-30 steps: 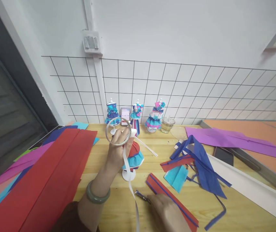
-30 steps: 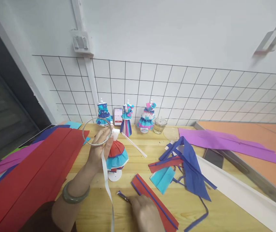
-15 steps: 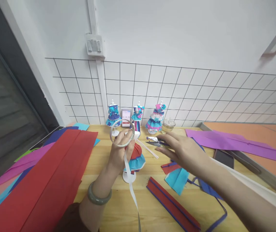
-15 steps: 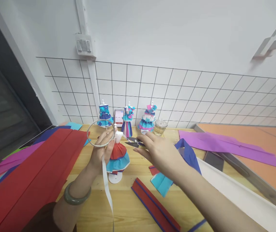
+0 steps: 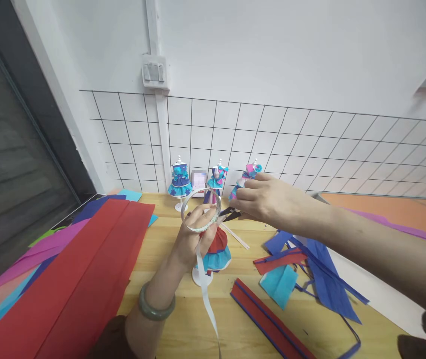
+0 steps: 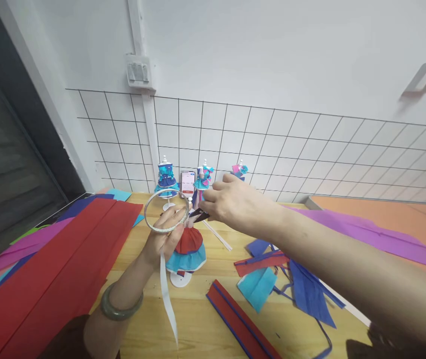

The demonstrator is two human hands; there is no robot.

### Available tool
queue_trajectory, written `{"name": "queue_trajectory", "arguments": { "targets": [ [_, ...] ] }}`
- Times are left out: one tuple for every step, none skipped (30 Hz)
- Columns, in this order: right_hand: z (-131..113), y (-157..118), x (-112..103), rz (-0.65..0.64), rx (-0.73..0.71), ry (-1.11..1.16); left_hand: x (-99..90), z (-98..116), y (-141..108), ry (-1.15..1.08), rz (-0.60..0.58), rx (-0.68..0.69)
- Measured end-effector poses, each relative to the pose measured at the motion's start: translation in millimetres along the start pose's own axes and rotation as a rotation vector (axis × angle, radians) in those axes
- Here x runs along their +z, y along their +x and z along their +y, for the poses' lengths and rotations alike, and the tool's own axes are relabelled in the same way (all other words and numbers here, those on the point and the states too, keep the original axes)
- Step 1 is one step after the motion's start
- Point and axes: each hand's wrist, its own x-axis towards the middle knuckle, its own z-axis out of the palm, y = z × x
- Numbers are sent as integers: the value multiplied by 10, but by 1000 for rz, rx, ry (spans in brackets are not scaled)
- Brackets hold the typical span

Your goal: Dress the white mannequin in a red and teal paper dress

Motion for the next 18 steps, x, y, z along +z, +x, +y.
{"name": "queue_trajectory", "arguments": {
  "targets": [
    [-7, 22, -19, -19, -22, -35, -3, 5, 3, 1, -2, 6],
    [-16, 44, -38, -34, -38, -67, -7, 12, 6, 2, -8, 11],
    [-23, 66, -56, -47, -49, -98, -11, 20, 10, 2, -17, 14],
    [-30, 88, -73, -61, -61, -125, -16, 28, 13, 0, -25, 14],
    [-34, 108, -88, -76, -70, -148, -21, 36, 16, -3, -31, 12],
    [-36, 128, -102, -91, -77, -166, -26, 42, 18, -6, -35, 11],
    [-36, 145, -113, -105, -82, -179, -30, 47, 19, -9, -38, 8],
    [-35, 161, -122, -120, -87, -185, -34, 50, 20, -12, -40, 4],
    [-32, 175, -128, -131, -96, -188, -38, 51, 20, -15, -45, 2],
    [-29, 188, -133, -136, -108, -195, -41, 51, 20, -19, -50, 1],
    [-26, 198, -136, -136, -125, -204, -43, 49, 20, -23, -53, 0],
    [-24, 207, -137, -130, -146, -215, -44, 47, 20, -27, -54, -2],
    [-21, 214, -137, -120, -166, -228, -45, 45, 20, -32, -55, -5],
    [-18, 219, -135, -107, -183, -240, -46, 42, 21, -37, -54, -7],
    [-15, 221, -131, -98, -194, -248, -47, 39, 22, -43, -50, -8],
    [-11, 220, -127, -93, -201, -249, -48, 36, 22, -52, -45, -9],
    [-7, 216, -122, -89, -202, -244, -49, 31, 22, -61, -38, -7],
    [-1, 208, -116, -87, -201, -239, -51, 26, 20, -69, -30, -8]
  ]
}}
